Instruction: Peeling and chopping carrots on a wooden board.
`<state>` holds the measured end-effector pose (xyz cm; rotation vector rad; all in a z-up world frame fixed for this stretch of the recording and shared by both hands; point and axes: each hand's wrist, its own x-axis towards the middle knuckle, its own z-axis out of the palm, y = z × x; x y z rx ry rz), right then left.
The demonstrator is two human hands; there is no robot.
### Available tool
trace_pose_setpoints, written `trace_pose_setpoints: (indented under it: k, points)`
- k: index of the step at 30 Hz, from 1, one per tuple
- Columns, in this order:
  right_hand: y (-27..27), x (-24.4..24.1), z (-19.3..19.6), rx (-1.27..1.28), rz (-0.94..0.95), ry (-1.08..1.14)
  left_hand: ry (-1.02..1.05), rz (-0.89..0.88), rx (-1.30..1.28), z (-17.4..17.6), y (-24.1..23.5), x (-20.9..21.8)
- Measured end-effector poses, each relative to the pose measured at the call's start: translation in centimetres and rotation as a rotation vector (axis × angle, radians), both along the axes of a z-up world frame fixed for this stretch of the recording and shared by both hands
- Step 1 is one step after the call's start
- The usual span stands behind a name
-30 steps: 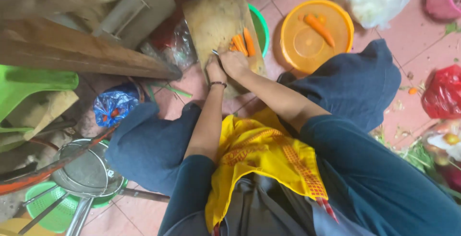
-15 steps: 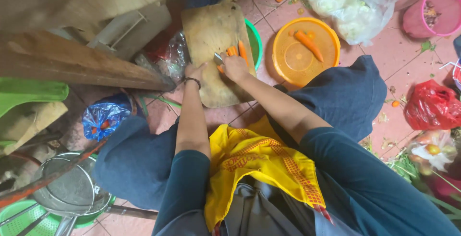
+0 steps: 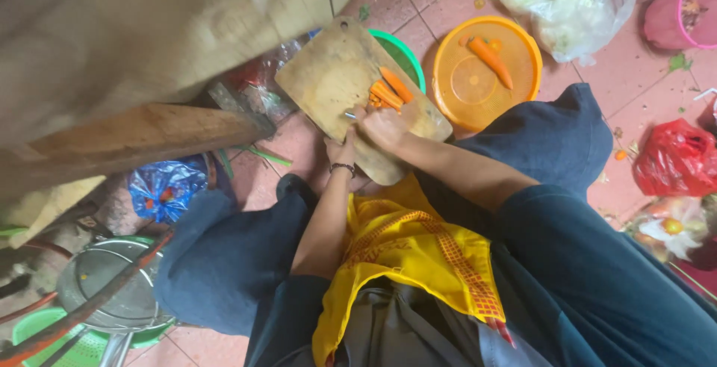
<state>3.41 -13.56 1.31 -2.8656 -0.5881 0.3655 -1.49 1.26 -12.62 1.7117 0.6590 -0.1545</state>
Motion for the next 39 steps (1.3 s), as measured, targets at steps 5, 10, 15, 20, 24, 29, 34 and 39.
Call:
trace_pose_setpoints:
  k: [5, 10, 15, 20, 24, 29, 34, 39]
  points:
    - [2.2, 4.0, 1.7, 0.022, -0.037, 0.105, 0.052, -0.019, 0.035, 0.2, 0.9, -1.1]
    - [1.3, 1.6, 1.7, 0.027, -0.055, 0.094, 0.069, -0.047, 0.087, -1.1, 0.1, -2.1]
    - [0.6, -1.7, 0.9, 0.05, -0.042, 0.024, 0.097, -0.072, 0.003, 3.1, -0.4, -4.1]
    - [-0.4, 0.5, 2.0, -0.014, -0.145, 0.127, 0.063, -0.089, 0.048, 0.4, -0.3, -4.1]
    - [-2.5, 1.2, 1.1, 0.268, -0.254, 0.202, 0.099, -0.07, 0.026, 0.8, -0.2, -3.5]
    - [-5.6, 0.6, 0.9, 0.299, -0.355, 0.213, -0.07, -0.16, 0.444, 6.8, -0.6, -3.1]
    - [-10.1, -0.3, 5.3, 0.25, -0.444, 0.094, -0.427, -0.41, 0.697, 9.4, -1.9, -0.5]
    - [-13.4, -1.5, 7.2, 0.159, -0.561, 0.063, -0.632, -0.839, 0.494, 9.2, -6.9, 4.4]
